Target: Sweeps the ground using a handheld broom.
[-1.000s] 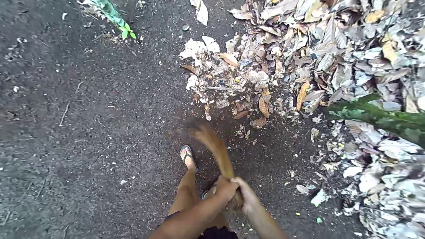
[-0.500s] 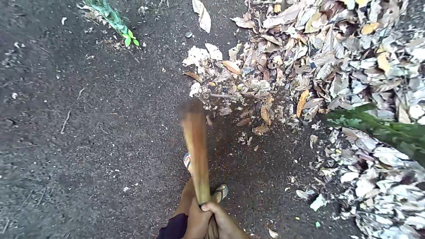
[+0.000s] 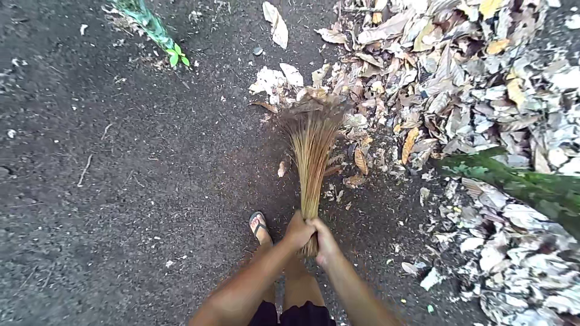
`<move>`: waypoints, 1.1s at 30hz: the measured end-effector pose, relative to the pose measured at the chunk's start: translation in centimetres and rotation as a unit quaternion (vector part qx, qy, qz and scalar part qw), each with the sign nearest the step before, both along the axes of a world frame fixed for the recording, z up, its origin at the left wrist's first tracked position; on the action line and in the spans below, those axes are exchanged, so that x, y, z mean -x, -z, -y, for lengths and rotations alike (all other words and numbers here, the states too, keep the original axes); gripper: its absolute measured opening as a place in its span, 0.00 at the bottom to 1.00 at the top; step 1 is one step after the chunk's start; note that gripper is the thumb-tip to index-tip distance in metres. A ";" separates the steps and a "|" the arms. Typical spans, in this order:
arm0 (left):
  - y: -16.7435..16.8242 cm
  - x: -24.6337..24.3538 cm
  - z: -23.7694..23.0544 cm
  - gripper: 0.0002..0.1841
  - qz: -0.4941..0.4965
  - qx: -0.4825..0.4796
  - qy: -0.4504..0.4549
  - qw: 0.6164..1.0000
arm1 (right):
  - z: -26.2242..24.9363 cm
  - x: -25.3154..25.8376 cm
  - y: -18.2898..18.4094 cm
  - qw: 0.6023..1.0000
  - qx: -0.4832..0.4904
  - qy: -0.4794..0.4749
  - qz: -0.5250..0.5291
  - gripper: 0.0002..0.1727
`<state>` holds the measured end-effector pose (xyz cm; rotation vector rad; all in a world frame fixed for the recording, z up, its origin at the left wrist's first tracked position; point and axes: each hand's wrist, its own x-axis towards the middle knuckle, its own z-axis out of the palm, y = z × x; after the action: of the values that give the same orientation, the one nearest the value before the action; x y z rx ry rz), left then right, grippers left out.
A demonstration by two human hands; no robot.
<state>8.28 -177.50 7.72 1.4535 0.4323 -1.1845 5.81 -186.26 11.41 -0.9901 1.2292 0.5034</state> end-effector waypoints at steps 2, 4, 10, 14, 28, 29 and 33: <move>-2.3 4.2 -2.2 0.38 0.002 -0.006 -0.051 0.999 | -1.3 3.3 -1.9 0.998 -0.032 -0.048 -0.021 0.15; -5.2 8.4 -3.2 0.42 -0.028 -0.034 -0.100 0.994 | -1.7 6.9 -4.0 0.992 -0.080 -0.078 -0.053 0.18; -6.7 11.1 3.1 0.36 -0.114 -0.079 -0.144 0.980 | 4.6 8.8 -4.9 0.982 -0.151 -0.066 -0.093 0.12; -2.8 2.6 11.2 0.33 -0.093 0.034 0.026 0.995 | 11.1 3.0 -3.3 0.999 0.009 0.024 -0.046 0.12; -9.1 3.5 7.6 0.37 0.006 -0.129 -0.201 0.971 | 9.2 0.4 -5.9 0.976 -0.178 -0.122 -0.012 0.19; -8.4 3.6 7.5 0.38 -0.007 -0.157 -0.237 0.959 | 8.9 -0.5 -4.8 0.967 -0.200 -0.145 -0.054 0.16; -2.6 -1.2 9.1 0.35 -0.071 -0.175 -0.241 0.952 | 10.1 -6.6 0.7 0.956 -0.198 -0.163 -0.141 0.14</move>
<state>9.47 -186.56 10.36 1.4465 1.0760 -0.8415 12.38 -196.38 10.71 -0.7931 1.1541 1.1364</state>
